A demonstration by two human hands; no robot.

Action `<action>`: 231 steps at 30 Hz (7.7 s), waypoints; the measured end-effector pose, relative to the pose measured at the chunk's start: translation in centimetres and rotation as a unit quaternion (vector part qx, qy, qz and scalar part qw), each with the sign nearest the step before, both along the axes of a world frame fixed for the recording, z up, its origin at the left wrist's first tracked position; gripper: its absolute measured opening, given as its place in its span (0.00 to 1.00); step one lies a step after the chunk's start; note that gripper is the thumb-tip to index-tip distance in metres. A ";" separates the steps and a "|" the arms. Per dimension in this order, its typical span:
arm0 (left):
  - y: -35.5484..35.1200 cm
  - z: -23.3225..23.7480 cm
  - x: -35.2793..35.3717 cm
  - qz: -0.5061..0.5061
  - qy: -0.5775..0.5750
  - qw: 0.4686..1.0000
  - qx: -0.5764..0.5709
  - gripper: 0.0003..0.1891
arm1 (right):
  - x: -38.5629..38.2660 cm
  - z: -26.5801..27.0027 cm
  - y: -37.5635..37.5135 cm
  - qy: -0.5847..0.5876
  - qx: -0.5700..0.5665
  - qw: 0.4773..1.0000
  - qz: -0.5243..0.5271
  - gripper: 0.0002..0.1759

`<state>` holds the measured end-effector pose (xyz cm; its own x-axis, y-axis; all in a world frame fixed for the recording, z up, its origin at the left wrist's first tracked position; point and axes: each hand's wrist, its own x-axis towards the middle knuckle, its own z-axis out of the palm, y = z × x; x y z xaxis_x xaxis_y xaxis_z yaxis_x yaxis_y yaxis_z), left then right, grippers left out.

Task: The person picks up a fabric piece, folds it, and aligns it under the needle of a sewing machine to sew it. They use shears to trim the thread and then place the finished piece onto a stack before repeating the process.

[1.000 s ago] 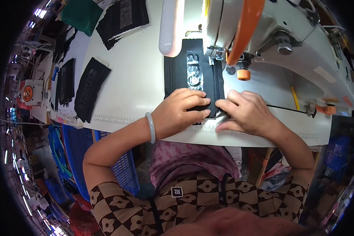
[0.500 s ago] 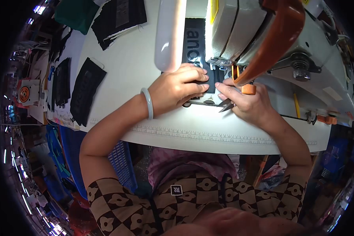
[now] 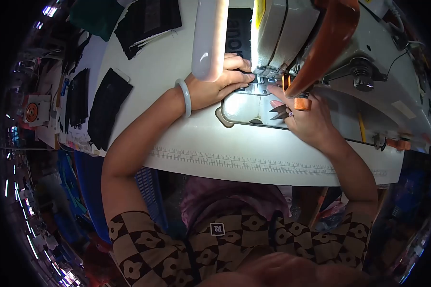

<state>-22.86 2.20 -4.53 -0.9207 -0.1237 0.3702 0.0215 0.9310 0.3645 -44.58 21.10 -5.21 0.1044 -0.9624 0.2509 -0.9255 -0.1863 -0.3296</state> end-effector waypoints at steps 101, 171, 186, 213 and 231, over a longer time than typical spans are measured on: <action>1.4 2.2 0.3 0.036 -0.050 0.997 -0.053 0.10 | -0.4 -1.0 0.0 -0.021 -0.007 1.000 -0.017 0.24; 1.0 2.8 0.8 0.176 -0.195 0.964 -0.038 0.27 | -0.8 -0.5 -0.1 0.001 0.042 0.999 0.010 0.45; 3.8 0.0 0.7 0.084 -0.020 0.995 0.040 0.18 | -0.7 0.4 0.0 0.023 -0.035 0.991 0.124 0.32; -1.4 -0.1 -2.8 0.104 -0.112 0.987 -0.043 0.14 | -30.6 20.3 15.7 0.180 -0.215 0.801 -0.528 0.31; -10.3 1.5 14.5 0.375 0.027 0.926 -0.042 0.16 | -22.0 7.1 25.6 -0.139 -0.396 0.684 -0.597 0.29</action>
